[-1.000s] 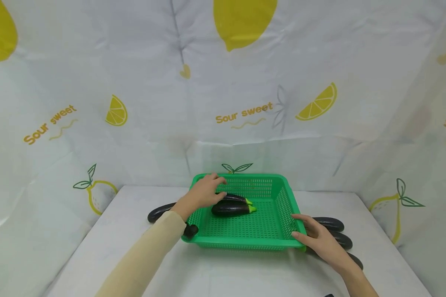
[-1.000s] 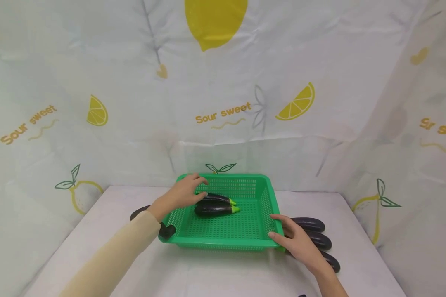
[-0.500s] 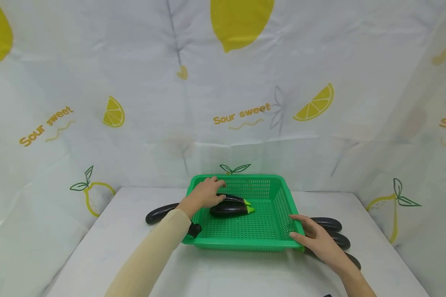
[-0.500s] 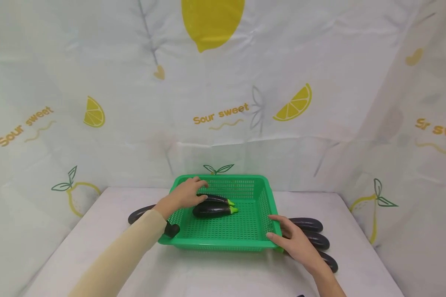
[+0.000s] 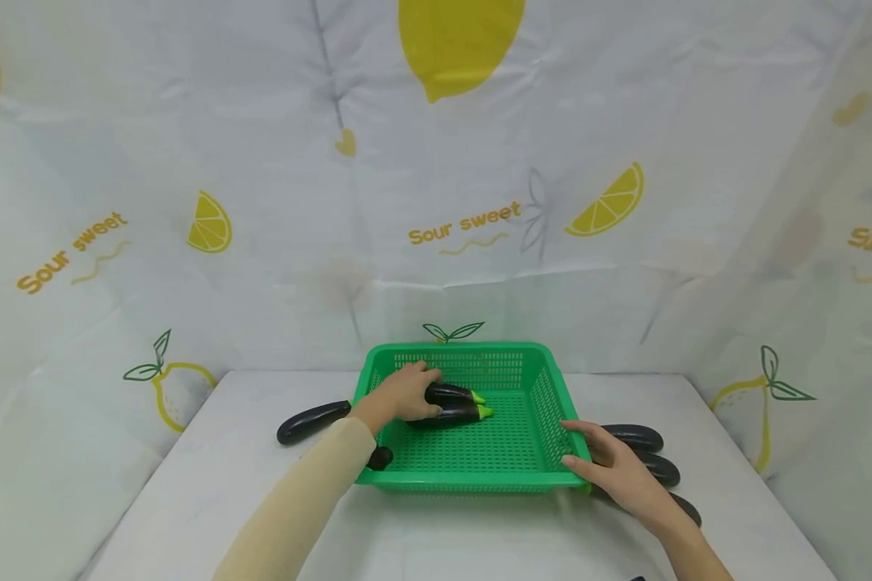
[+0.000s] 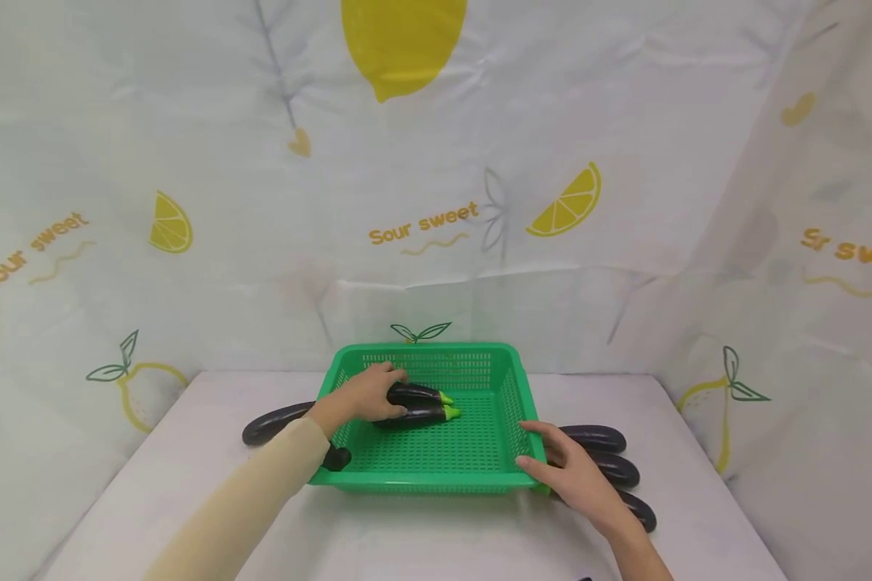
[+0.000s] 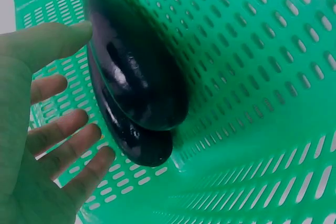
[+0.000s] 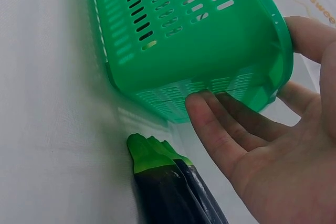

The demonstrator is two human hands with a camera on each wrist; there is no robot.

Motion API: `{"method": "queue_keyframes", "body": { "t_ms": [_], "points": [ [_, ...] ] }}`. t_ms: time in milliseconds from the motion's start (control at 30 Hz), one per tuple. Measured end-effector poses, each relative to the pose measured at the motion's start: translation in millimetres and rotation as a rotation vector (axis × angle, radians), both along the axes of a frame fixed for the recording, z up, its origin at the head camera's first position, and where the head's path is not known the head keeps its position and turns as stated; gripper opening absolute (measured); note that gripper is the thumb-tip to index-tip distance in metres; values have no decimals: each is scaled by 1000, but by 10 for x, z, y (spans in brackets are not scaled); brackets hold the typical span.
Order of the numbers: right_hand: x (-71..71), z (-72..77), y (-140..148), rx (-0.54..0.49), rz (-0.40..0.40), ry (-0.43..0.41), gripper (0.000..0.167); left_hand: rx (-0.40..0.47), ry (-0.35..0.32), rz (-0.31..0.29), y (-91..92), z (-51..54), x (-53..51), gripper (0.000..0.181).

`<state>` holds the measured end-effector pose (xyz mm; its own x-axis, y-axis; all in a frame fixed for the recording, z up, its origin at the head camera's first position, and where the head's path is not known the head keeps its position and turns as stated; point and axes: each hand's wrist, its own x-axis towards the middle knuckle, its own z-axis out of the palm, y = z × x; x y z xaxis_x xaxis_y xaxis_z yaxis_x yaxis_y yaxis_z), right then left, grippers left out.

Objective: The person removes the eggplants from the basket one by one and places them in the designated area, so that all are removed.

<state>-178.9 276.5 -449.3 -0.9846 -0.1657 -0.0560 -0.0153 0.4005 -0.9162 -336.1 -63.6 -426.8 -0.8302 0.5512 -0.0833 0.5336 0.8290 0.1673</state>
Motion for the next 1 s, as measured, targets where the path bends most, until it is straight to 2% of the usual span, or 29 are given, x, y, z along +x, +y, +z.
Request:
{"method": "queue_keyframes", "body": {
  "t_ms": [300,433,700,867,1000],
  "points": [
    [16,-14,-13,-14,11,8,63,-111,-27,-53,60,-94,24,52],
    [24,-15,-13,-8,18,19,63,-161,0,-93,93,-109,53,49],
    [10,-22,-17,-17,5,9,63,-297,33,-139,166,-111,93,62],
    [5,-25,-13,-15,6,13,63,-319,33,-136,202,-120,102,62],
    [8,-18,2,-12,8,20,62,-323,44,-150,225,-86,103,63]
  ]
}}
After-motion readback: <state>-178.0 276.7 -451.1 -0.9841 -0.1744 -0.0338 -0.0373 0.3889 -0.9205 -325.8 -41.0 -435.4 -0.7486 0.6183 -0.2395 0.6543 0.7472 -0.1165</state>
